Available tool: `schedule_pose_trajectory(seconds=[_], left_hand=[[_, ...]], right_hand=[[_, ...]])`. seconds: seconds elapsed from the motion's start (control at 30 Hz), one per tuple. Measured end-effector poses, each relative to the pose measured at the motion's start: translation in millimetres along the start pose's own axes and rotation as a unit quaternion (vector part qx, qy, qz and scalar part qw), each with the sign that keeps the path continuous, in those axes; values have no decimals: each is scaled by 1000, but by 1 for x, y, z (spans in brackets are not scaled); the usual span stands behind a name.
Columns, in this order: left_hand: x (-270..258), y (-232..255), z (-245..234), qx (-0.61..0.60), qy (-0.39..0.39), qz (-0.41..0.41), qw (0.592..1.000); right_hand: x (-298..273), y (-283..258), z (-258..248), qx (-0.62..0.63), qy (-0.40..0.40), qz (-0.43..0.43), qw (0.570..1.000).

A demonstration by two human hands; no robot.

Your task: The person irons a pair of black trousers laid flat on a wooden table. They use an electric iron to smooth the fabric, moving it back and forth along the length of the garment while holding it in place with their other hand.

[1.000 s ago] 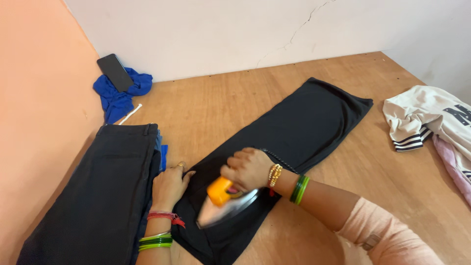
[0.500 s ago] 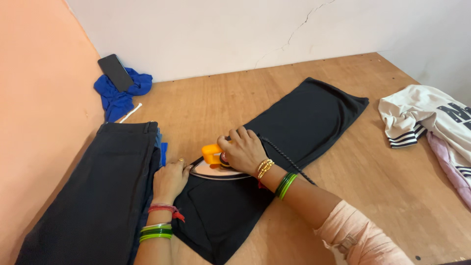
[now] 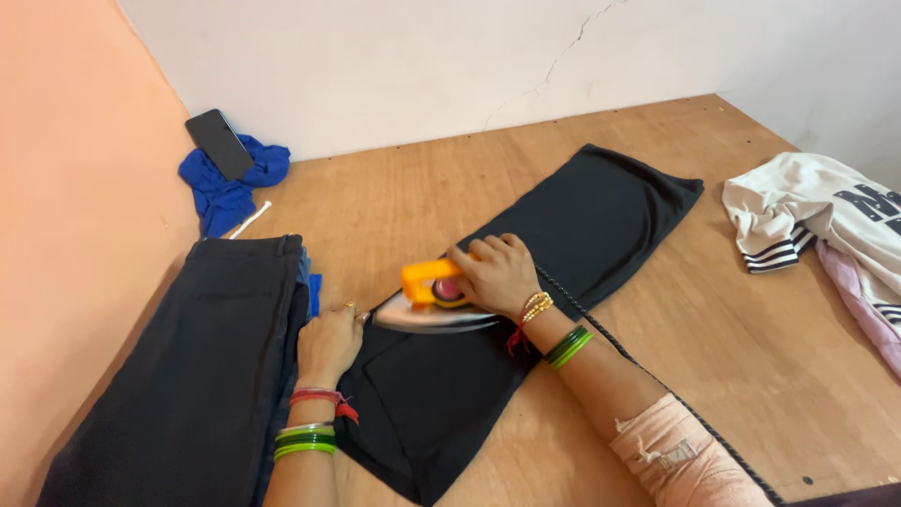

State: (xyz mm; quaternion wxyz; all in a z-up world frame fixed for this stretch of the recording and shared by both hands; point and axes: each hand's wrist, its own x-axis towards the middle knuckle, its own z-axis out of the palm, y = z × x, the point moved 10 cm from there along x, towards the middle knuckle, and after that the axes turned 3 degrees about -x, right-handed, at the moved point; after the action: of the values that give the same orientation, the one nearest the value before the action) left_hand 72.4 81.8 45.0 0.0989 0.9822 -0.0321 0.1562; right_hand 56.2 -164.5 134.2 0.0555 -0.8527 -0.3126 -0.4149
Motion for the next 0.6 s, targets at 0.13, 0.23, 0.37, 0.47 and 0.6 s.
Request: schedule_pose_trajectory(seconds=[0.13, 0.23, 0.37, 0.47, 0.6], left_hand=[[-2, -2, -1, -10, 21, 9, 1000], [-3, -5, 2, 11, 0, -11, 1000], [-4, -3, -1, -5, 14, -5, 1000], [-9, -7, 3, -17, -1, -19, 1000], [-8, -7, 0, -13, -2, -18, 1000]], right_hand=[[-10, -27, -11, 111, 70, -197, 972], [-9, -29, -14, 96, 78, -184, 975], [2, -8, -5, 24, 42, -36, 998], [3, -5, -4, 41, 23, -26, 999], [-5, -30, -24, 151, 39, -185, 970]])
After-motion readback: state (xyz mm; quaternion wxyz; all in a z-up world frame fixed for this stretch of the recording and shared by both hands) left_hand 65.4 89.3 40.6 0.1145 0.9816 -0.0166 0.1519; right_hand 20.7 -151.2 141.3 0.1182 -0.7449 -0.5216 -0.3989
